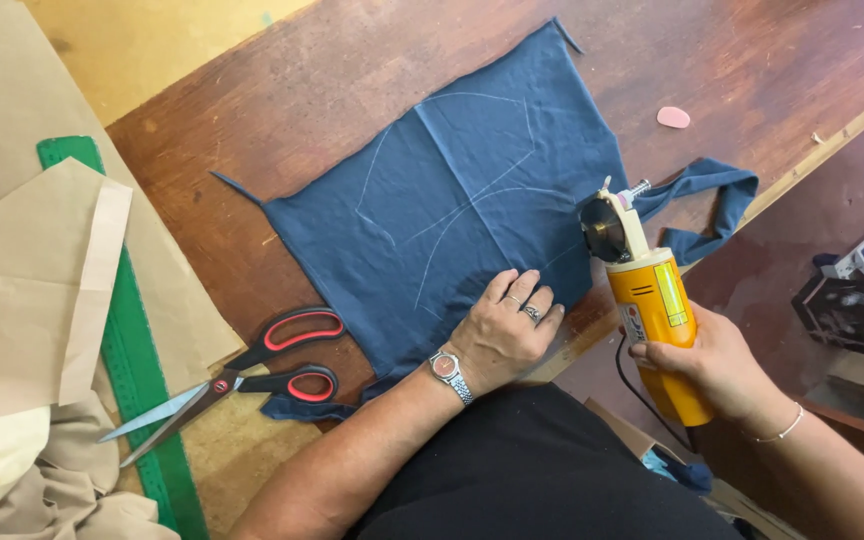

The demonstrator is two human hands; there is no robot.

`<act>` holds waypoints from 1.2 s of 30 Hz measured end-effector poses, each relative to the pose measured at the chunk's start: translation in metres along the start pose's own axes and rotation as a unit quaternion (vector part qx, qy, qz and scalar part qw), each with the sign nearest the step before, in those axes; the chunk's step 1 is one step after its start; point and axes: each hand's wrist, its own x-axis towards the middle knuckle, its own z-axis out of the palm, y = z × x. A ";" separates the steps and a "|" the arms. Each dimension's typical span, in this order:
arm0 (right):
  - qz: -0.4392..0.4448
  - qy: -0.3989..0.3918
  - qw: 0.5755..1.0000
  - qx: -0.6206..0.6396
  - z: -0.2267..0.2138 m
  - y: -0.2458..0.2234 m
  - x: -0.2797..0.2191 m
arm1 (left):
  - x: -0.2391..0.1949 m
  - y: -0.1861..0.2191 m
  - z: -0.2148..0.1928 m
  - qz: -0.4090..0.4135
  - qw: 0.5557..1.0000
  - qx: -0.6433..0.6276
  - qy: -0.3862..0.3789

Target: Cutting out specific garment pieces from blue fabric using a paper template, chalk for marking, scissors, and an electric rotary cutter.

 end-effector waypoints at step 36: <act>-0.084 -0.019 0.996 -0.014 -0.036 -0.151 0.069 | -0.003 0.002 0.001 -0.028 0.999 -0.014 -0.010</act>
